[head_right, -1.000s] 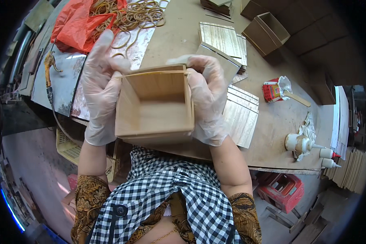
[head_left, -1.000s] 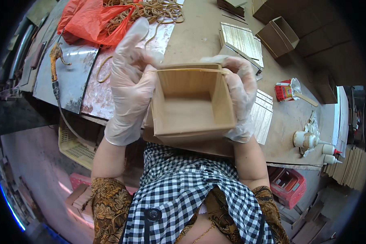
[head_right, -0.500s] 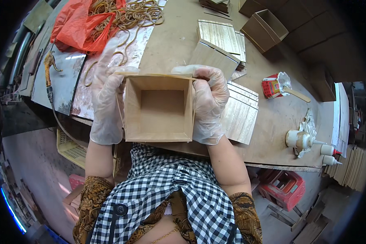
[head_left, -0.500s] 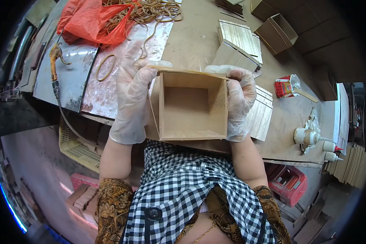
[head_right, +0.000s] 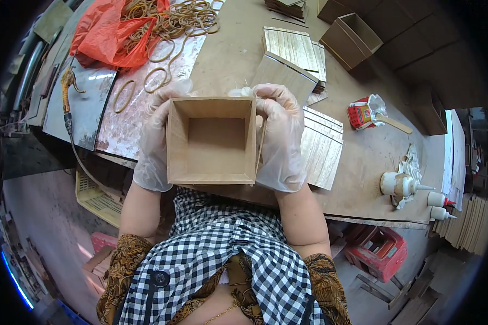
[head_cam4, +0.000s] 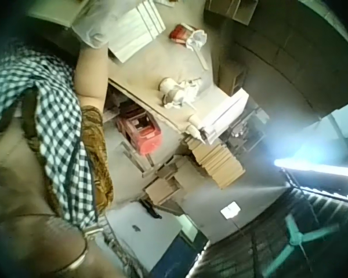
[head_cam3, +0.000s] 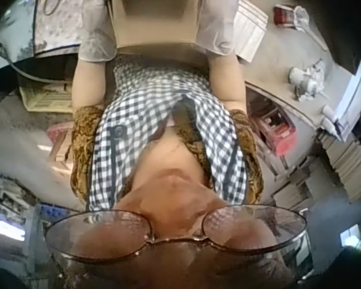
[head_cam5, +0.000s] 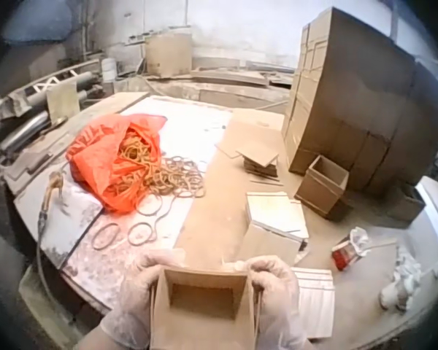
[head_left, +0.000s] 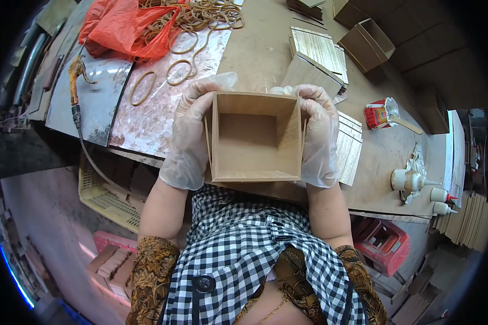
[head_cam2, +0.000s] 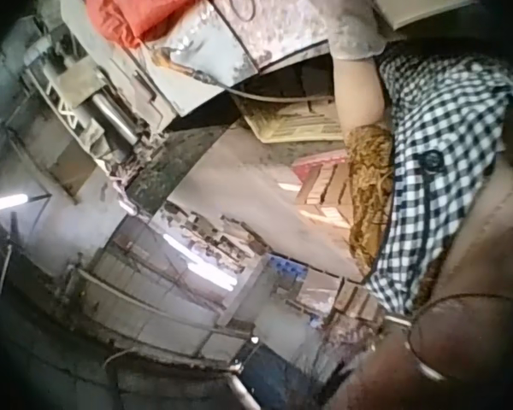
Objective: The person assembles small cardboard boxes by hand. They pick up pre-cut cardboard pieces, fold them into a box shape, and secure the structure using rubber bands. The process is repeated for multiple boxes, with the person handling the cardboard and rubber bands directly.
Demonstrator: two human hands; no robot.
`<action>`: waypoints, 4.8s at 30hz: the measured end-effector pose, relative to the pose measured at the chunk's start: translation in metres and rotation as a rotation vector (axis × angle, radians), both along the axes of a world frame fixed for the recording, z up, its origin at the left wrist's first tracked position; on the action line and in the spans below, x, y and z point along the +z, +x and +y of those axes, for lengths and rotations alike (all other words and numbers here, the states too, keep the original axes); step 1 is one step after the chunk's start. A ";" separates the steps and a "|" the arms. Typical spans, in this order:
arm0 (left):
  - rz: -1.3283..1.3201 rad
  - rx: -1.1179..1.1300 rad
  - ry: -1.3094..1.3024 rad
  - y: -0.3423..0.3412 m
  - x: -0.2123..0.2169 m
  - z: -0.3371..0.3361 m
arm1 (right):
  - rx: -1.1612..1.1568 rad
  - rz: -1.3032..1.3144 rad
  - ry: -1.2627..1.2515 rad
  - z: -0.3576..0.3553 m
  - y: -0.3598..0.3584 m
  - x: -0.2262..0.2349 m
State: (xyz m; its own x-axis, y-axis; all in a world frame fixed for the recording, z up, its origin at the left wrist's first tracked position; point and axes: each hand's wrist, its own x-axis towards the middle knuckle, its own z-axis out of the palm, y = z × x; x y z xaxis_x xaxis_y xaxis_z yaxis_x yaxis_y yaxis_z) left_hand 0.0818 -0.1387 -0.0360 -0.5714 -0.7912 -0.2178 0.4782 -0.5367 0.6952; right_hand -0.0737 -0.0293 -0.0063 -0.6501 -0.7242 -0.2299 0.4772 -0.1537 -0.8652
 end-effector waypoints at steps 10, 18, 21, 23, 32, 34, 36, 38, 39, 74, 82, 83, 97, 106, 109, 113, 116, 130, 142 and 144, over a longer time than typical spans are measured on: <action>-0.408 -0.101 -0.740 0.034 -0.029 -0.016 | 0.160 -0.222 -0.281 0.005 -0.017 -0.027; -0.140 0.181 -0.341 0.006 0.001 0.024 | 0.139 0.184 -0.179 0.006 0.022 0.006; -0.112 0.183 -0.179 0.013 -0.002 0.023 | 0.230 0.179 -0.015 0.014 0.022 0.005; -0.015 0.206 -0.191 0.013 -0.009 0.015 | 0.250 0.212 -0.021 0.013 0.023 0.010; 0.326 0.322 -0.546 0.044 0.020 -0.012 | 0.155 0.513 -0.265 0.011 0.011 -0.001; 0.158 0.310 -0.671 0.034 0.014 0.015 | 0.107 0.623 -0.380 0.013 0.013 -0.012; -0.122 0.195 -0.682 0.033 0.018 0.037 | 0.106 0.751 -0.375 0.022 0.019 -0.020; -0.199 0.036 -0.754 0.037 0.018 0.044 | 0.214 0.973 -0.270 0.034 0.030 -0.012; -0.205 -0.017 -0.798 0.038 0.018 0.045 | 0.249 1.020 -0.255 0.037 0.034 -0.007; -0.149 -0.109 -0.495 0.010 -0.050 0.029 | 0.420 -0.142 -0.106 0.023 0.012 -0.018; -0.167 -0.116 -0.451 0.004 -0.035 0.032 | 0.488 -0.129 -0.127 0.028 0.006 -0.022; -0.164 -0.129 -0.433 0.006 -0.036 0.033 | 0.493 -0.117 -0.130 0.029 0.007 -0.023; -0.300 0.038 -0.537 0.040 -0.005 0.021 | -0.014 1.553 -0.091 0.073 0.009 0.024; -0.263 -0.186 -0.700 0.022 0.031 0.045 | 0.087 1.853 0.079 0.082 0.001 0.023; 0.070 0.040 -0.772 0.011 0.042 0.047 | 0.025 1.819 -0.006 0.091 -0.038 0.063; -0.125 0.074 -0.818 0.026 0.023 0.034 | -0.237 2.107 -0.022 0.104 -0.132 0.130; -0.403 0.129 -0.696 0.016 -0.004 0.040 | -0.225 2.125 -0.003 0.116 -0.233 0.170; -0.808 0.010 -1.022 0.009 -0.029 0.060 | -0.059 1.601 1.013 0.190 -0.452 0.101; -0.901 -0.026 -1.206 0.001 -0.024 0.060 | 0.208 1.145 1.224 0.219 -0.438 0.111; -0.884 -0.020 -1.220 0.003 -0.027 0.057 | 0.244 0.970 1.180 0.227 -0.424 0.140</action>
